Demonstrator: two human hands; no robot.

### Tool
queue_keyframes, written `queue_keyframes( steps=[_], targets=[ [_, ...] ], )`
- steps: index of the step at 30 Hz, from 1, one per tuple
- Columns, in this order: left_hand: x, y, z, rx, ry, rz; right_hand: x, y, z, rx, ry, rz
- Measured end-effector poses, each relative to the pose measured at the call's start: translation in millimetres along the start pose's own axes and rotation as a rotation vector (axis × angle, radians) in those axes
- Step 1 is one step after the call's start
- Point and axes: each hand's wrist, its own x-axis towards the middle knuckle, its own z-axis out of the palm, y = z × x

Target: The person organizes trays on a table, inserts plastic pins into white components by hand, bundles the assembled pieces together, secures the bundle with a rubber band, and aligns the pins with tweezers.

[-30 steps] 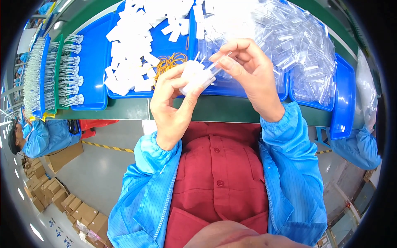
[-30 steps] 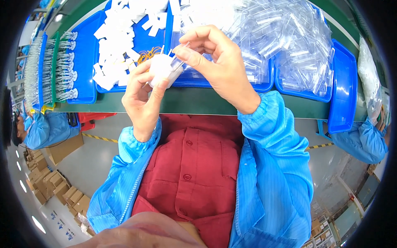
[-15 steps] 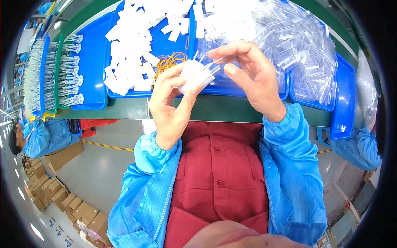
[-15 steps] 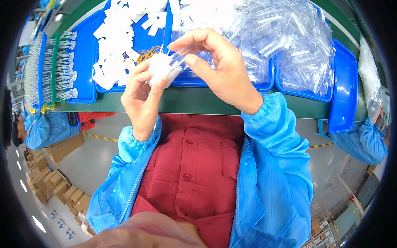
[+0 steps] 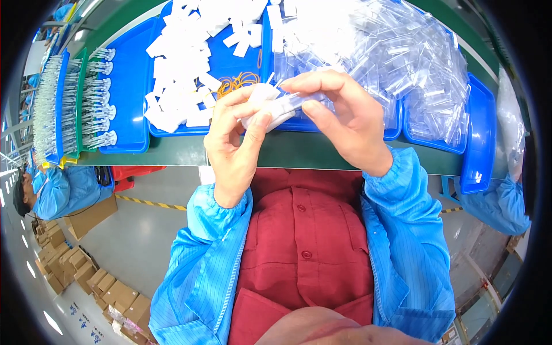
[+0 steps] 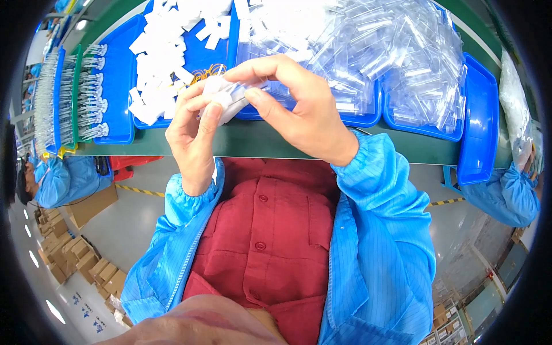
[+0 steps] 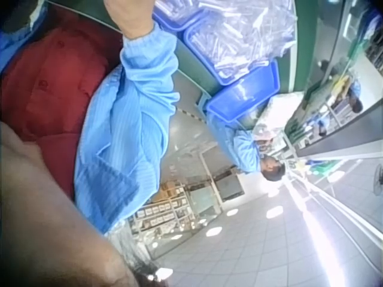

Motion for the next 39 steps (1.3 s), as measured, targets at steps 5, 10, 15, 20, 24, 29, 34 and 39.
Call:
queue_keyframes(
  steps=[5, 10, 15, 20, 24, 29, 34, 39],
  targets=[
    [-2, 5, 1, 0.339, 0.004, 0.214, 2, 0, -5, -0.213, -0.067, -0.169],
    [-1, 6, 3, 0.337, 0.002, 0.246, 2, 3, -6, -0.085, 0.016, -0.069],
    [-5, -3, 3, 0.316, 0.054, 0.233, 7, -5, -9, -0.065, -0.14, 0.046],
    [-6, 1, 4, 0.269, 0.068, 0.184, 12, -2, -10, -0.065, -0.111, 0.027],
    [-4, 1, 3, 0.323, 0.051, 0.227, 12, -2, -16, -0.07, -0.12, 0.077],
    [-1, 4, -2, 0.171, -0.05, 0.204, 12, -1, -22, -0.105, -0.12, 0.093],
    [-3, 6, -11, -0.089, -0.091, 0.086, 15, -2, -28, 0.059, -0.081, 0.142],
    [-5, -1, -11, 0.037, -0.141, 0.266, 10, -2, -21, -0.042, -0.199, 0.031]
  ],
)
